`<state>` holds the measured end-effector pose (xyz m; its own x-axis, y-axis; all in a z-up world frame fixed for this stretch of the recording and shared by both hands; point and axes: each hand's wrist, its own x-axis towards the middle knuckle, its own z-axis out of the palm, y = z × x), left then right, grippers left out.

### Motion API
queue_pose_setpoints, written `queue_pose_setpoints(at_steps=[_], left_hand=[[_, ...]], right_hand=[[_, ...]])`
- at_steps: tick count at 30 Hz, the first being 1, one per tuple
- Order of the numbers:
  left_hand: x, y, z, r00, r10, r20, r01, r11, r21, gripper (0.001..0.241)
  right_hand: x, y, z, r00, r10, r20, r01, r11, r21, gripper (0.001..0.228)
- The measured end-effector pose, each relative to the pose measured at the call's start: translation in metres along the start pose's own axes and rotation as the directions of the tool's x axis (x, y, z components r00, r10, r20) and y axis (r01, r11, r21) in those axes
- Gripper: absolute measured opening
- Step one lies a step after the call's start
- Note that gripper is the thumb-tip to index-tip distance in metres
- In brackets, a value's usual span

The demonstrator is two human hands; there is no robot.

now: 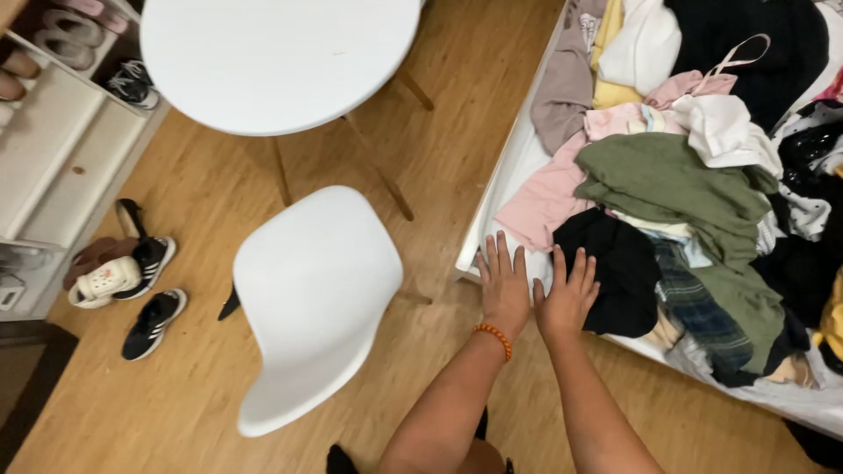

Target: The person gathers a pile of clothes from a bed and places them on a white round table. They then pick up a light-colored checkered shirt, lay it flat on the table, and fold it neatly by hand.

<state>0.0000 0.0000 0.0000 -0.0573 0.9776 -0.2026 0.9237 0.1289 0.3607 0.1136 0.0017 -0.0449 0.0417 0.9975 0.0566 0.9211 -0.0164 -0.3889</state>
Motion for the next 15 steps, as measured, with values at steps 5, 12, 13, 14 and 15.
queue_pose_setpoints(at_steps=[5, 12, 13, 14, 15], left_hand=[[0.052, 0.015, 0.044, 0.999, 0.036, 0.024, -0.035, 0.999, -0.034, 0.069], [0.119, 0.0, 0.126, 0.997, 0.072, -0.02, -0.069, 0.992, 0.102, 0.037], [0.123, -0.003, 0.128, 0.997, 0.075, -0.01, -0.074, 0.992, 0.101, 0.037], [0.128, -0.006, 0.129, 0.997, 0.08, -0.021, -0.077, 0.992, 0.099, 0.031], [0.137, -0.008, 0.129, 0.995, 0.089, -0.037, -0.085, 0.991, 0.1, 0.025]], right_hand=[[0.034, 0.032, 0.01, 0.986, 0.126, 0.111, -0.127, 0.992, 0.006, 0.091], [0.072, 0.081, 0.062, 0.993, 0.107, 0.04, -0.111, 0.988, 0.111, 0.087], [0.072, 0.081, 0.059, 0.992, 0.116, 0.044, -0.12, 0.987, 0.107, 0.087], [0.072, 0.082, 0.055, 0.998, 0.05, -0.034, -0.042, 0.977, 0.207, 0.073], [0.076, 0.082, 0.052, 0.992, -0.008, -0.126, 0.046, 0.953, 0.299, 0.059]])
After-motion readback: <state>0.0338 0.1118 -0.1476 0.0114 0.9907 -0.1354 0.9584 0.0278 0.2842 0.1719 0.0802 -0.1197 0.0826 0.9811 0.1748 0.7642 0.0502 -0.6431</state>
